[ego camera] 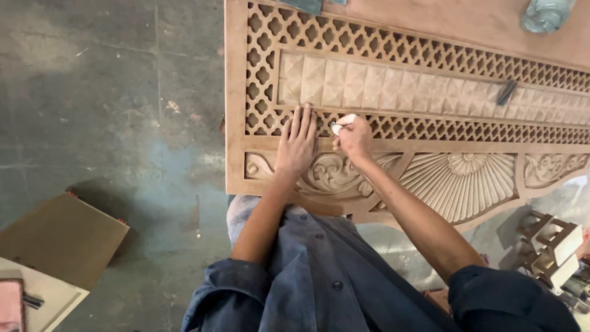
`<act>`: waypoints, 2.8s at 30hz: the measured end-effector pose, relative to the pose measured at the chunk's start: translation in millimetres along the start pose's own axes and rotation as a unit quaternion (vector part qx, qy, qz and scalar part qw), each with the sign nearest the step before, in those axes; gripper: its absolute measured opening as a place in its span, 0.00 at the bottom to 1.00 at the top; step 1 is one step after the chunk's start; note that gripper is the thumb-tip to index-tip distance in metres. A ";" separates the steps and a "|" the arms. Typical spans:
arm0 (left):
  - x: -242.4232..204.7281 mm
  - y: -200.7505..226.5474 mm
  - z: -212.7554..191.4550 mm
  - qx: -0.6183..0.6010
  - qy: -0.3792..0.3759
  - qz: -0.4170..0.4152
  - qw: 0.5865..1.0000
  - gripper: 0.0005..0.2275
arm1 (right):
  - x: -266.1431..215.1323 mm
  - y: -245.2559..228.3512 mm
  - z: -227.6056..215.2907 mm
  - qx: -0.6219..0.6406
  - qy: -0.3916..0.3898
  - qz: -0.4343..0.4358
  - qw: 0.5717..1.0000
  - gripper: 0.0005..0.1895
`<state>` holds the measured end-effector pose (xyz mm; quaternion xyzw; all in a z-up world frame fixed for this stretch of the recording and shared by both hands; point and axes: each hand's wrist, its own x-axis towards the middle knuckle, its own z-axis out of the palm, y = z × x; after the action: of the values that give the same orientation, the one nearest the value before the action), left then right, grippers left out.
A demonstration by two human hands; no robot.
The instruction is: The person sands a large, intricately carved wooden panel using a white sanding block. They systematically rub the block over the lattice, floral, and fan-shaped relief patterns to smooth the surface.
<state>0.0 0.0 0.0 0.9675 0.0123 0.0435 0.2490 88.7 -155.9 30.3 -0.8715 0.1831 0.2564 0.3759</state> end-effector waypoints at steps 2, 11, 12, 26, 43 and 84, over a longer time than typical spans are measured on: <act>0.5 1.3 -2.6 0.006 -0.008 0.001 1.000 0.25 | -3.2 -8.2 -10.7 -0.099 -0.040 -0.040 0.993 0.05; 0.6 1.5 -7.4 -0.004 -0.007 0.007 1.000 0.26 | 6.5 -11.5 -11.4 -0.167 -0.076 -0.229 0.956 0.04; 1.1 -0.1 -7.6 -0.015 -0.016 0.009 1.000 0.26 | 6.7 -8.8 -0.9 -0.036 -0.043 -0.026 0.998 0.01; 4.1 5.7 -3.8 0.029 -0.034 0.000 0.999 0.25 | 4.5 9.4 11.1 -0.046 -0.001 -0.123 0.991 0.07; 0.1 9.4 -4.4 0.028 0.003 0.001 1.000 0.24 | 23.2 10.7 -6.4 0.071 0.002 -0.046 0.996 0.06; -3.4 3.5 -0.5 0.007 0.040 0.007 0.999 0.22 | 31.9 0.7 -68.1 0.122 -0.100 0.011 0.988 0.10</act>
<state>-3.4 -3.0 1.8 0.9667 0.0160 0.0840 0.2413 135.0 -211.3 51.1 -0.7874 0.1842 0.3219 0.4925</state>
